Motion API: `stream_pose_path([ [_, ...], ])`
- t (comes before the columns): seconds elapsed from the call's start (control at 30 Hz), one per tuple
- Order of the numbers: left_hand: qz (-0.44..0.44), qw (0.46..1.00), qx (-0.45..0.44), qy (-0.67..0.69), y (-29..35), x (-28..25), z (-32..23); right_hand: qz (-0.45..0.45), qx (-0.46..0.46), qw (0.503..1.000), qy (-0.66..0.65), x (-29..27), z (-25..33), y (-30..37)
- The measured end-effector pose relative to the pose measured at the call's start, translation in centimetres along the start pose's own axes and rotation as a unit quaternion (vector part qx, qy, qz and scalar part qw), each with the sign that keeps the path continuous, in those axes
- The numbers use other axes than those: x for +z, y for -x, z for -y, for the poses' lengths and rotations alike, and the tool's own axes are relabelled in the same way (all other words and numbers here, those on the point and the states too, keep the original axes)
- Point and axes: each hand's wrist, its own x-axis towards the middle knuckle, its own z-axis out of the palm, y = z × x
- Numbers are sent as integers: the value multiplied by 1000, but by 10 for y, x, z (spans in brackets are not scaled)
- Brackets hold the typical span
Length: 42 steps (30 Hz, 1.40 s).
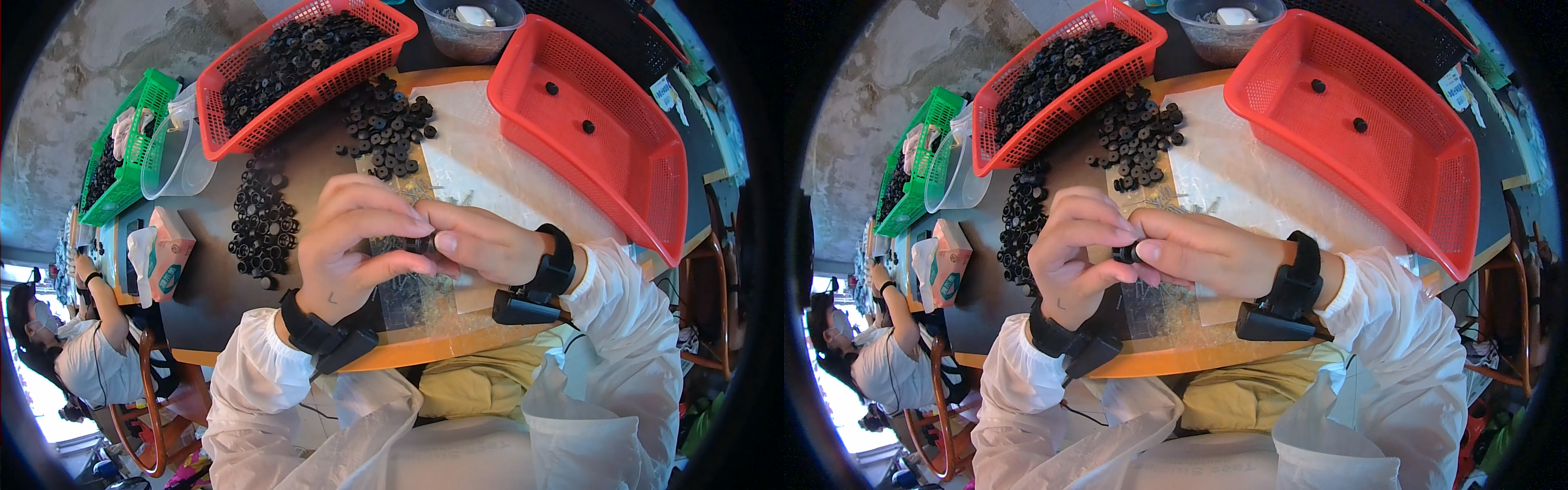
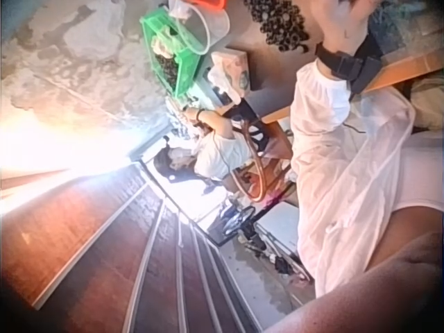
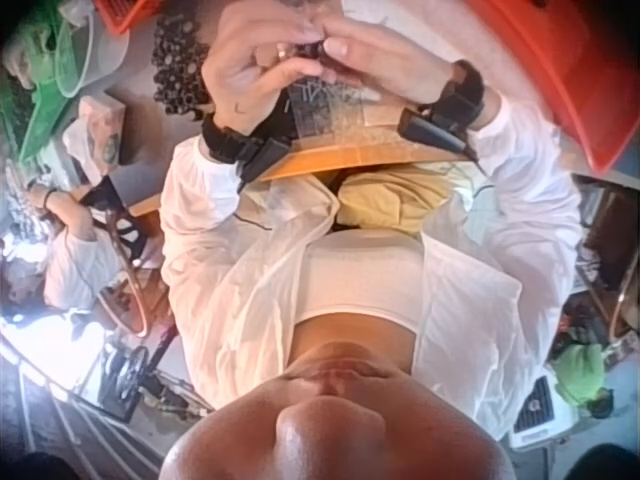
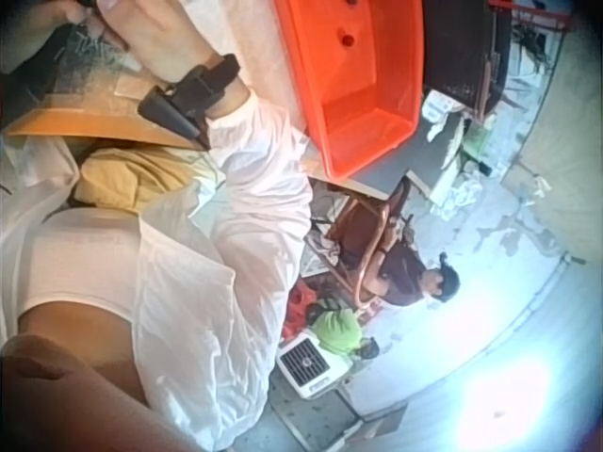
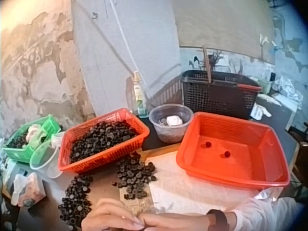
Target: Manual assembly and pairing of small black plastic shoe eyelets or buckle components with pins at a manufacturing table station.
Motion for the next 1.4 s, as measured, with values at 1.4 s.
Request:
stream_pose_path([
  [1.4, -20, 992, 56, -111, 0, 3, -14, -27, -95, 990, 100, -5, -2, 1],
])
